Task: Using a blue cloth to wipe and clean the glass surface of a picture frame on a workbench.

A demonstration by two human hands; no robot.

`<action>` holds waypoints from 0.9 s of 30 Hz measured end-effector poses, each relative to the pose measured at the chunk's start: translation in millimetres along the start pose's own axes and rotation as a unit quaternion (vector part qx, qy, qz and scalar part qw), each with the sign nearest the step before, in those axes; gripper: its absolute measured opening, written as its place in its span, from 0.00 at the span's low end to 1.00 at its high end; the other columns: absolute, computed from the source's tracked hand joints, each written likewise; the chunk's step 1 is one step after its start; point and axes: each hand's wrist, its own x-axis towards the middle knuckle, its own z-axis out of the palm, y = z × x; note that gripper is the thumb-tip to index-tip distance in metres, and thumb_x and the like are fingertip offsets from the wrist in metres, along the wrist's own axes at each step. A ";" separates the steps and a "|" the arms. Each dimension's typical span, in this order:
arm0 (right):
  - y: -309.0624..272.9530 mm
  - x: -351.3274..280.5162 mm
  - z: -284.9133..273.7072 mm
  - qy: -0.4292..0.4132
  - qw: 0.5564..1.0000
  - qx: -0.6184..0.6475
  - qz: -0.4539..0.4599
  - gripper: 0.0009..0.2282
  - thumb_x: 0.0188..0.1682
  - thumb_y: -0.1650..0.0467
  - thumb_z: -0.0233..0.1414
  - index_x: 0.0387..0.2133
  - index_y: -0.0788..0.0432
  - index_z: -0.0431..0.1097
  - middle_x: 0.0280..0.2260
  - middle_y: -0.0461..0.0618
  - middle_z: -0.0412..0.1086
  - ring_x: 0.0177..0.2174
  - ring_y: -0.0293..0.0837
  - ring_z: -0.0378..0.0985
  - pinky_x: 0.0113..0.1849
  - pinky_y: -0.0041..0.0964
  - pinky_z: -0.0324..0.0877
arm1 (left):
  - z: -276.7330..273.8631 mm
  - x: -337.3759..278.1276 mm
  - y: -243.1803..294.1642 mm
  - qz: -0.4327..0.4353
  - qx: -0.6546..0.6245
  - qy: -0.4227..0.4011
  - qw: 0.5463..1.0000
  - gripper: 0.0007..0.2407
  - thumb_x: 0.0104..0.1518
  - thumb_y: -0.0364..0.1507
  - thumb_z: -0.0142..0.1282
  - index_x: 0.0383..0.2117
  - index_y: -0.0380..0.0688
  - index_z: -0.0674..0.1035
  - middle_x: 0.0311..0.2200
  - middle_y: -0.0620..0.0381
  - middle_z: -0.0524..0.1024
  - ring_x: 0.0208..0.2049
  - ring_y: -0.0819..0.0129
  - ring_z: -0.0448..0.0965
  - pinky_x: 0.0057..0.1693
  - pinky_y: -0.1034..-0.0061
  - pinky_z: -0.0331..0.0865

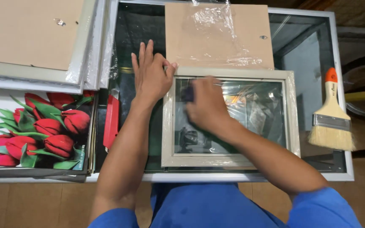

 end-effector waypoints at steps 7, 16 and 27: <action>26.3 -19.7 -43.6 -0.083 0.995 -0.035 0.044 0.24 0.38 0.71 0.59 0.51 0.62 0.66 0.44 0.65 0.65 0.43 0.64 0.67 0.45 0.57 0.65 | 1.5 -1.8 -2.1 0.011 -0.001 0.000 1.000 0.12 0.62 0.38 0.57 0.28 0.42 0.77 0.68 0.32 0.57 0.71 0.37 0.47 0.70 0.41 0.36; 118.9 -87.3 -93.6 0.038 0.971 -0.154 0.177 0.20 0.43 0.73 0.57 0.49 0.67 0.67 0.45 0.70 0.65 0.43 0.68 0.66 0.46 0.58 0.65 | 4.1 -1.0 -1.1 0.001 -0.006 0.000 1.000 0.11 0.61 0.37 0.57 0.29 0.42 0.78 0.68 0.32 0.57 0.71 0.38 0.47 0.71 0.43 0.35; -14.0 13.1 4.5 -0.024 0.998 -0.033 -0.039 0.19 0.40 0.72 0.58 0.44 0.63 0.63 0.43 0.65 0.62 0.42 0.66 0.66 0.44 0.59 0.64 | 2.9 -1.9 -2.9 0.016 -0.007 0.020 1.000 0.12 0.60 0.38 0.59 0.28 0.42 0.78 0.67 0.31 0.58 0.70 0.36 0.49 0.70 0.41 0.37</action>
